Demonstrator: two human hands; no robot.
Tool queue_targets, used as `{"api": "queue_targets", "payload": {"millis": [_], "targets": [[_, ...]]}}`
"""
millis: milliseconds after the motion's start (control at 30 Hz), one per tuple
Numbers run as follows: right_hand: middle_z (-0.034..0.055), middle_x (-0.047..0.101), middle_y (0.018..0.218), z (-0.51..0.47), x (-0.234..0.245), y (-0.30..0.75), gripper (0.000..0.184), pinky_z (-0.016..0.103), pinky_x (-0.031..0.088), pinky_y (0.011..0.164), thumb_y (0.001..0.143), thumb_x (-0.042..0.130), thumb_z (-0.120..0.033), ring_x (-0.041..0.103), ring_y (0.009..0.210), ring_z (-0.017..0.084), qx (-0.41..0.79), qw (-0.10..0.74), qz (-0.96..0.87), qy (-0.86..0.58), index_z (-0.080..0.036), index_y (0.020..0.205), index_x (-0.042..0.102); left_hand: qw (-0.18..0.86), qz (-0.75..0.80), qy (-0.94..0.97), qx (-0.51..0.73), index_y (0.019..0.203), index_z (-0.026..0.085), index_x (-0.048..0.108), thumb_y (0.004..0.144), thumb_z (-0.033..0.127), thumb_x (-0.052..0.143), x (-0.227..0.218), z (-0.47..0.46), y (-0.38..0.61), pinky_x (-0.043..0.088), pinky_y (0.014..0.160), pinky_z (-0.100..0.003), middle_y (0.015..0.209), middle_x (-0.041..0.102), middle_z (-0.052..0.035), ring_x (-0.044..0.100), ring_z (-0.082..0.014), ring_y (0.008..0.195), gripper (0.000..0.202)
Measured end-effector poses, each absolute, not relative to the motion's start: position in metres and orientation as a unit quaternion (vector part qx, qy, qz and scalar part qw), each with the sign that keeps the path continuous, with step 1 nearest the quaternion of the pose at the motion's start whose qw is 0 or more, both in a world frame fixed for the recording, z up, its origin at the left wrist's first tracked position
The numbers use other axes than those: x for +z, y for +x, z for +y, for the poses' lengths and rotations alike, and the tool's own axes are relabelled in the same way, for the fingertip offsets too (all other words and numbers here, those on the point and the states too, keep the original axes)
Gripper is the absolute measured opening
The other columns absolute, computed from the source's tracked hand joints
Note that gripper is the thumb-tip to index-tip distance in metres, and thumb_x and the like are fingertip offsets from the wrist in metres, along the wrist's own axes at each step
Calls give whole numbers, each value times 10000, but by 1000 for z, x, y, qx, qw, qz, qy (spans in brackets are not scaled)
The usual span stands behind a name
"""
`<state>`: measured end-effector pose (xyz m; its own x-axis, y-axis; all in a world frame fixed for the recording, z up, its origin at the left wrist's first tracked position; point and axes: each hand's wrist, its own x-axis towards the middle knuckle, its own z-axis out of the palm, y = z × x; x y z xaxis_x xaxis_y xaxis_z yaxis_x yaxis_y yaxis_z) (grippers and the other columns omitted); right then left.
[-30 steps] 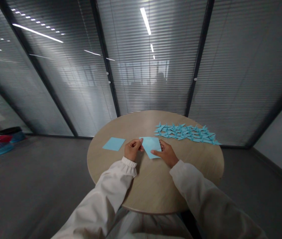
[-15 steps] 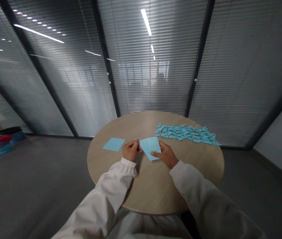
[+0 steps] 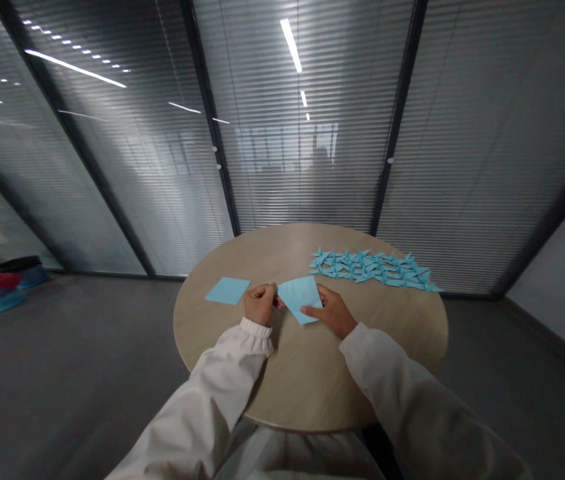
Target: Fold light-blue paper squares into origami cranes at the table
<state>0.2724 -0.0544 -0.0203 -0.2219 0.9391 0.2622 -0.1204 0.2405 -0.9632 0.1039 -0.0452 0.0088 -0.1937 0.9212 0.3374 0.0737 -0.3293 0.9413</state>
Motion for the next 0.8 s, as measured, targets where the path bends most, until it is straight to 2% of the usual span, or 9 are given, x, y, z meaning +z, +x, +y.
{"api": "queue_targets", "payload": {"millis": [300,467,600,800], "targets": [[27,661,804,-53,-21,273,398,284,502,661,571,725,-246,611,713,161,491,522,-601,-353,-145,929,584,314,457,561,615,388,157,504,743,322,510,5,-43,103,410,433,-192,376,510,8,468,-81,369,392],[22,660,809,-52,-23,274,398,286,507,665,589,704,-229,610,708,156,480,535,-593,-363,-152,959,581,384,422,571,590,500,148,532,712,470,564,2,-39,106,436,421,-197,472,519,16,494,-86,422,387],[20,658,783,-51,-25,274,341,278,506,640,599,697,-234,607,677,153,470,545,-585,-374,-152,908,580,422,408,587,558,614,136,592,666,518,608,-1,-38,108,451,416,-197,527,519,23,493,-84,440,386],[39,667,861,-49,-25,276,411,295,510,670,600,705,-255,619,729,168,465,551,-582,-376,-156,978,575,418,397,579,577,593,132,579,688,548,572,0,-40,109,470,419,-202,557,540,0,522,-103,500,427]]}}
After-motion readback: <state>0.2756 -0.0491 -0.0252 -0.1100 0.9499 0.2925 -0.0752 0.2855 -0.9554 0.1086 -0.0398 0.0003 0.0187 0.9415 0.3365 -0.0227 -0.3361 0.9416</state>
